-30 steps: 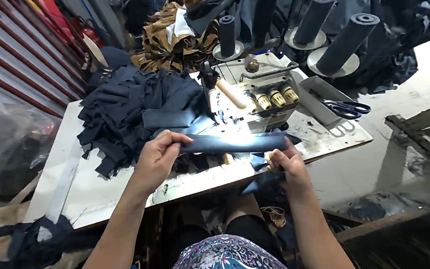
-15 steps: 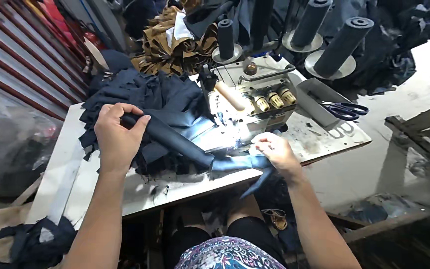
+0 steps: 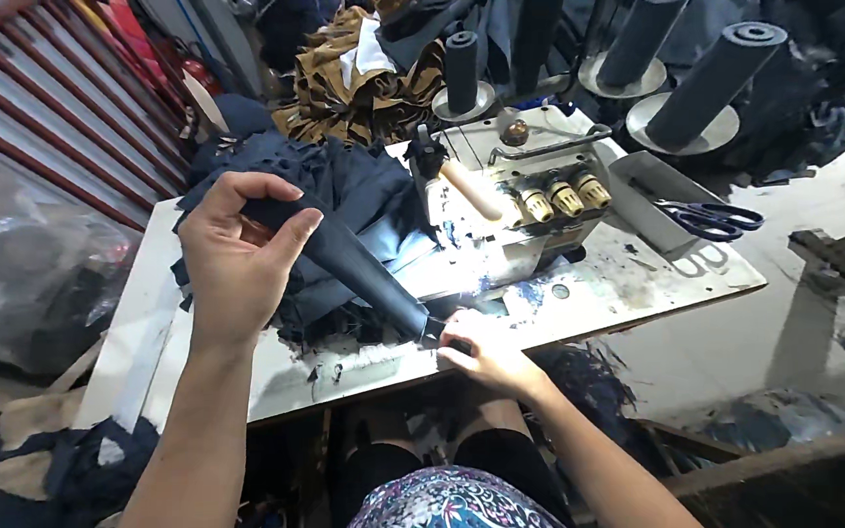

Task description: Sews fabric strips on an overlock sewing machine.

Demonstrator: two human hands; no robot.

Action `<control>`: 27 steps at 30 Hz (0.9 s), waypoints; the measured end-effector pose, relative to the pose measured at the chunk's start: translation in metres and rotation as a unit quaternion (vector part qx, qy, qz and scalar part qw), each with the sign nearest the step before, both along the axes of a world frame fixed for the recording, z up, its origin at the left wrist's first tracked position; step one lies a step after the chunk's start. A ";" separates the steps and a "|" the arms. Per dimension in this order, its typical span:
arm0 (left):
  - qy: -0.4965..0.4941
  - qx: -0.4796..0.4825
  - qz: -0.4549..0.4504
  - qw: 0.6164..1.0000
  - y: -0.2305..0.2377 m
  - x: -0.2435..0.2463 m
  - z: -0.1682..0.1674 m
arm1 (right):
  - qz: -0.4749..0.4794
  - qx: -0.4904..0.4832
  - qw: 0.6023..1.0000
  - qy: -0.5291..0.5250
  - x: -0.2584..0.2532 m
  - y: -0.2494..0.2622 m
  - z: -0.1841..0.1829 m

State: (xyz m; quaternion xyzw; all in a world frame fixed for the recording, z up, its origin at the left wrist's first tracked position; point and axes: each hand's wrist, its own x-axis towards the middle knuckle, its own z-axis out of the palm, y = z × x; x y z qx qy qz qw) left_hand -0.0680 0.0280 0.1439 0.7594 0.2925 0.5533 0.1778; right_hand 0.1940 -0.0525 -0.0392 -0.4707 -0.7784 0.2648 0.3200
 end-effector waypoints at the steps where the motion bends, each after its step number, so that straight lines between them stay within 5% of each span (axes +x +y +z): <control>1: -0.003 -0.001 0.005 1.000 0.004 -0.005 -0.003 | 0.011 -0.007 0.999 0.043 0.006 0.000 0.000; 5: 0.139 0.021 0.190 0.972 0.007 -0.020 -0.008 | 0.062 -0.108 0.928 0.350 0.041 -0.002 0.014; 7: 0.274 0.062 0.235 0.930 0.000 -0.012 -0.015 | 0.037 -0.142 0.909 0.390 0.054 -0.002 0.026; 11: 0.339 0.158 0.078 0.924 -0.023 0.048 -0.079 | -0.025 -0.153 0.899 0.409 0.050 0.010 0.032; 14: 0.366 0.124 -0.021 0.922 -0.023 0.060 -0.122 | -0.077 -0.192 0.872 0.443 0.046 0.013 0.031; 20: 0.424 0.099 0.010 0.900 -0.032 0.058 -0.116 | -0.022 -0.267 0.891 0.367 0.057 0.001 0.019; 27: 0.431 0.075 0.104 0.893 -0.052 0.087 -0.118 | -0.093 -0.285 0.659 0.689 0.043 0.025 0.037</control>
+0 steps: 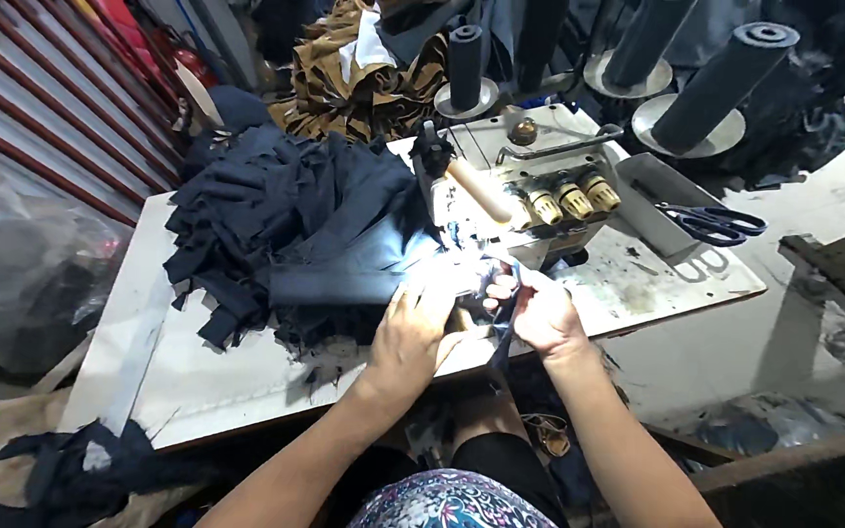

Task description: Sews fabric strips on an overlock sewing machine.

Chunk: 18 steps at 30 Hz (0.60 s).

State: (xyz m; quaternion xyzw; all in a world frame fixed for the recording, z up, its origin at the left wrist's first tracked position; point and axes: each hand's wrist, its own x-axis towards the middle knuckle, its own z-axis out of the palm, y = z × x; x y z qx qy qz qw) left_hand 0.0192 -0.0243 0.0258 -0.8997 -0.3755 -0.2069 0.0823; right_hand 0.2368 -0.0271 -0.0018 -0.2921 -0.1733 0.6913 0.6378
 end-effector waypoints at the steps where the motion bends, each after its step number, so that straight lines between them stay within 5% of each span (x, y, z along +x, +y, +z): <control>1: 0.000 -0.006 0.015 1.000 -0.001 0.004 0.000 | -0.012 0.001 1.000 0.016 -0.003 0.003 -0.001; 9: -0.051 -0.053 -0.028 0.997 0.028 0.004 0.003 | -0.031 0.034 0.999 0.000 -0.010 0.007 -0.005; 14: -0.042 -0.128 -0.015 0.991 0.037 0.000 0.017 | -0.041 0.054 0.980 -0.186 -0.021 -0.009 -0.006; 18: -0.185 -0.148 -0.013 0.972 -0.004 -0.001 0.042 | 0.030 0.188 0.953 -0.236 -0.042 -0.047 0.001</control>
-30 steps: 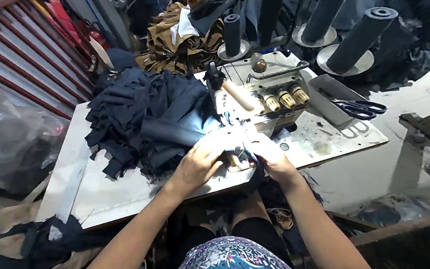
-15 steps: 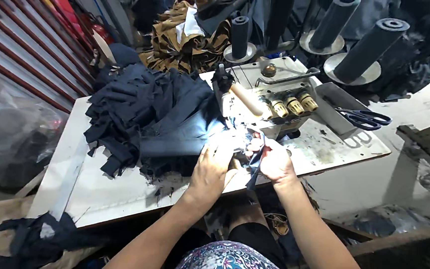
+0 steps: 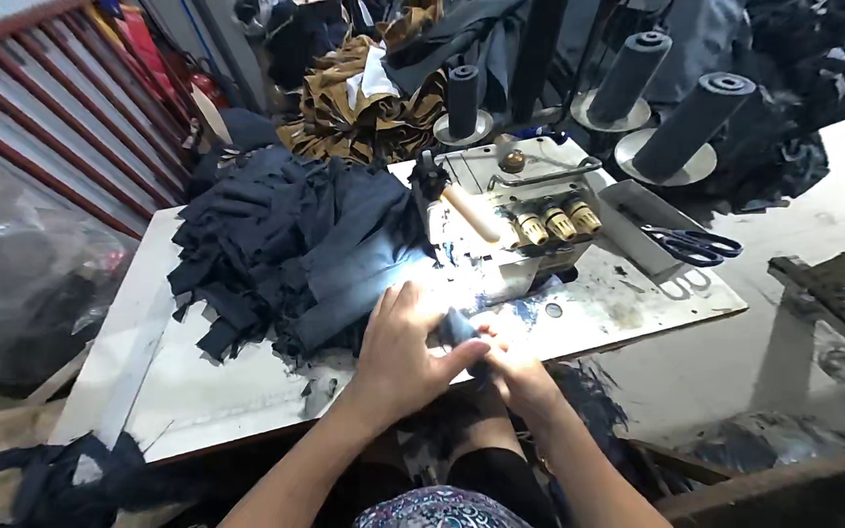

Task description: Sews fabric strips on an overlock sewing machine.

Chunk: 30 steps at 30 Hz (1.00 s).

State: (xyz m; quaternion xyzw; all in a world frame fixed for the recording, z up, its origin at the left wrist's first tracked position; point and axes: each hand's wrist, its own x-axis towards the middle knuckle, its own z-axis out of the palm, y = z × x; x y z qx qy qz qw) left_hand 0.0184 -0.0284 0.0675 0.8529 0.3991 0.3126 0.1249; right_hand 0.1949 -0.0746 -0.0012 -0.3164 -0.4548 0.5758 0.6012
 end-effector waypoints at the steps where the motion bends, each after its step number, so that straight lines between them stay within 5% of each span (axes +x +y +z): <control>1: -0.034 0.006 -0.014 0.999 -0.010 -0.001 0.003 | 0.063 0.018 0.998 0.006 -0.001 -0.009 0.003; 5: -0.069 0.062 0.003 0.996 -0.012 -0.037 0.042 | 0.302 0.106 0.941 0.110 0.016 -0.018 0.010; 7: -0.010 0.148 0.102 0.984 0.009 -0.072 0.070 | 0.300 0.153 0.924 0.183 0.032 -0.012 0.013; 10: 0.093 0.178 0.220 0.955 0.043 -0.098 0.080 | 0.222 0.110 0.948 0.199 0.047 0.008 0.007; 13: 0.129 0.184 0.089 0.970 0.034 -0.058 0.043 | 0.138 -0.007 0.976 0.169 0.035 0.030 -0.010; 17: 0.128 0.133 -0.088 0.979 0.030 -0.025 -0.029 | 0.103 -0.086 0.950 0.282 0.042 0.039 -0.039; 30: 0.171 0.119 -0.047 0.977 0.019 -0.004 -0.033 | 0.025 -0.057 0.896 0.439 0.068 0.055 -0.041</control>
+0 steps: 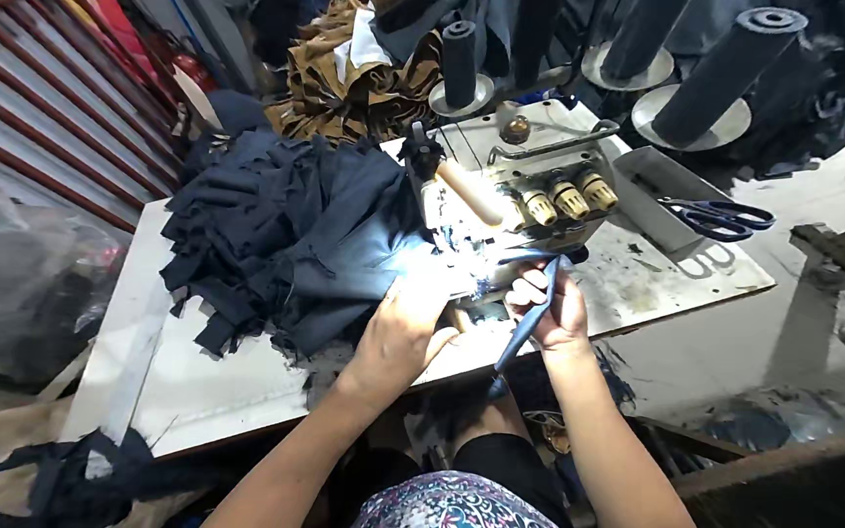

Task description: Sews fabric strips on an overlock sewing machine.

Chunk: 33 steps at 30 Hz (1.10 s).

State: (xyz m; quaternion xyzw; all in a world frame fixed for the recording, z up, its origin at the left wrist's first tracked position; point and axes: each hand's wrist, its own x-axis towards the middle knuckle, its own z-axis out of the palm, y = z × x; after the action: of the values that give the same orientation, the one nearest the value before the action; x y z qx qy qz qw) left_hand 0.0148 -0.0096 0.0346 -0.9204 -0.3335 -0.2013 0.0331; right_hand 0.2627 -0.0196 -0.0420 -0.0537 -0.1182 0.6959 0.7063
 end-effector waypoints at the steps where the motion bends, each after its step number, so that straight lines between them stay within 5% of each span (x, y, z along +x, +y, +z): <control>1: 0.000 -0.003 0.009 1.000 0.000 0.002 0.000 | -0.002 -0.001 1.000 -0.001 -0.001 0.000 0.001; 8: -0.018 -0.008 0.019 1.000 0.013 0.007 -0.002 | -0.007 -0.029 0.999 -0.027 -0.002 0.000 0.007; 12: -0.013 -0.058 0.015 0.998 0.026 0.005 0.004 | -0.032 -0.058 0.986 -0.151 -0.012 -0.009 0.012; 16: -0.089 -0.187 0.048 0.977 0.001 0.000 0.036 | 0.027 0.057 0.925 -0.375 -0.027 -0.038 0.028; 22: -0.220 -0.319 -0.086 0.918 -0.034 -0.008 0.054 | 0.137 0.288 0.868 -0.380 -0.043 -0.056 0.055; 26: -0.175 -0.134 0.067 0.973 -0.008 -0.054 0.085 | 0.136 0.296 0.925 -0.194 -0.017 -0.046 0.044; 29: -0.078 0.018 0.226 0.971 0.025 -0.078 0.091 | 0.108 0.180 0.961 -0.180 -0.010 -0.032 0.033; 33: -0.040 0.084 0.074 0.993 0.015 -0.041 0.048 | 0.100 0.053 0.965 -0.238 -0.029 -0.014 0.012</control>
State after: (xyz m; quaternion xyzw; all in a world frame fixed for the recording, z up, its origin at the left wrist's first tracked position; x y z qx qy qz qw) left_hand -0.0264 0.0055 0.0824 -0.8783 -0.3835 -0.2627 0.1119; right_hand 0.2340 -0.0340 -0.0296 -0.1685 -0.3242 0.7229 0.5864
